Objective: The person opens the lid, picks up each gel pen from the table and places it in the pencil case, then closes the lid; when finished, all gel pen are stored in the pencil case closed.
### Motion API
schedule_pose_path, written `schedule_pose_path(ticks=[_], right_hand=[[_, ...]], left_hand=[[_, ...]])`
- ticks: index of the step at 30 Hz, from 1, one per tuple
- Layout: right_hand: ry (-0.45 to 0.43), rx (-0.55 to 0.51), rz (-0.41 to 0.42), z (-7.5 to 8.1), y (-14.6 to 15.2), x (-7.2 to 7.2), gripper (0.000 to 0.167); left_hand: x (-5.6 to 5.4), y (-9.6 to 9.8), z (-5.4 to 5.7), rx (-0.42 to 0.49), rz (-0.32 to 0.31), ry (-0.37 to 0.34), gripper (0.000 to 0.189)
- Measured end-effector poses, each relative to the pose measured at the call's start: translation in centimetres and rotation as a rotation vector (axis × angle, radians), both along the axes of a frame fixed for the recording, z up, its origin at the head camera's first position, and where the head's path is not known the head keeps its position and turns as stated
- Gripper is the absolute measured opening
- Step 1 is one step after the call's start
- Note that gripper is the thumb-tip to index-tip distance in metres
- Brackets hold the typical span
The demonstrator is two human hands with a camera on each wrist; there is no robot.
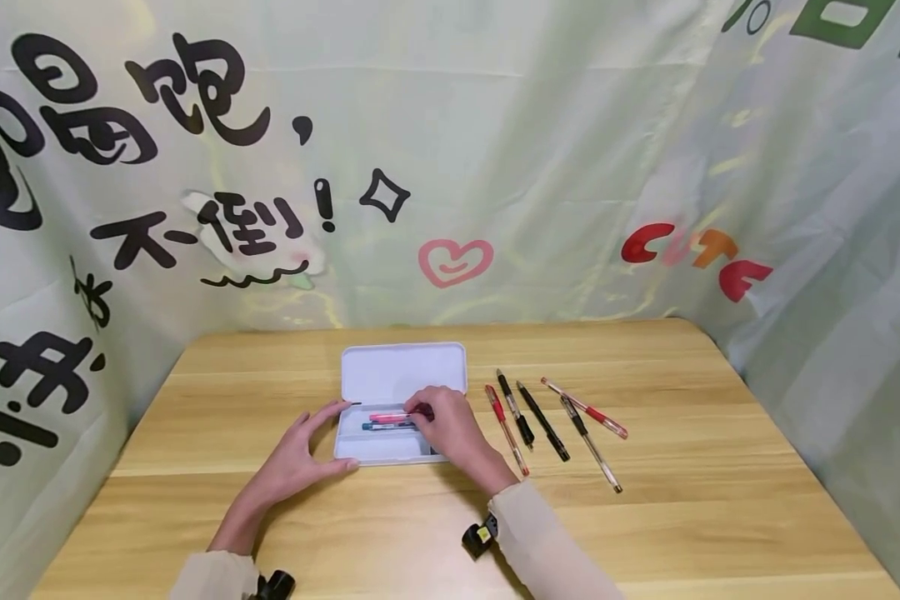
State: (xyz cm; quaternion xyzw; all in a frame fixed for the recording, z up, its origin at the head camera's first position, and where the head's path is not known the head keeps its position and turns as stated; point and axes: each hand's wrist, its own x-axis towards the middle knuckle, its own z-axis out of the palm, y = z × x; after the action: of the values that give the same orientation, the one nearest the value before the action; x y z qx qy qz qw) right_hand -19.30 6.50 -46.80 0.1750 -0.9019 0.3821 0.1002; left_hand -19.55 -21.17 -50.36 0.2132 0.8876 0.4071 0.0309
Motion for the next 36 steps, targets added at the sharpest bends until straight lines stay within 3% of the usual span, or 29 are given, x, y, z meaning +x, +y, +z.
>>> schedule_pose_path(ticks=[5,10,16,21,30,36], right_hand=[[0.007,-0.033,-0.007,0.3,0.7,-0.2,0.013],[-0.005,-0.108,-0.041,1.7,3.0,-0.1,0.016],[-0.002,-0.205,-0.086,3.9,6.9,0.5,0.022],[-0.001,-0.202,-0.155,5.1,11.1,1.5,0.029],[-0.007,-0.132,-0.284,3.9,19.1,2.8,0.033],[-0.058,-0.134,-0.300,3.5,22.3,3.2,0.036]], left_hand=[[0.1,0.1,0.1,0.012,-0.001,0.001,0.086],[0.0,0.1,0.3,0.013,0.001,-0.012,0.087],[0.1,0.0,0.3,0.019,0.001,-0.022,0.087],[0.1,0.1,0.2,0.025,-0.009,-0.010,0.087],[0.0,0.2,0.2,0.029,-0.005,-0.018,0.087],[0.1,0.2,0.3,0.014,0.002,-0.027,0.087]])
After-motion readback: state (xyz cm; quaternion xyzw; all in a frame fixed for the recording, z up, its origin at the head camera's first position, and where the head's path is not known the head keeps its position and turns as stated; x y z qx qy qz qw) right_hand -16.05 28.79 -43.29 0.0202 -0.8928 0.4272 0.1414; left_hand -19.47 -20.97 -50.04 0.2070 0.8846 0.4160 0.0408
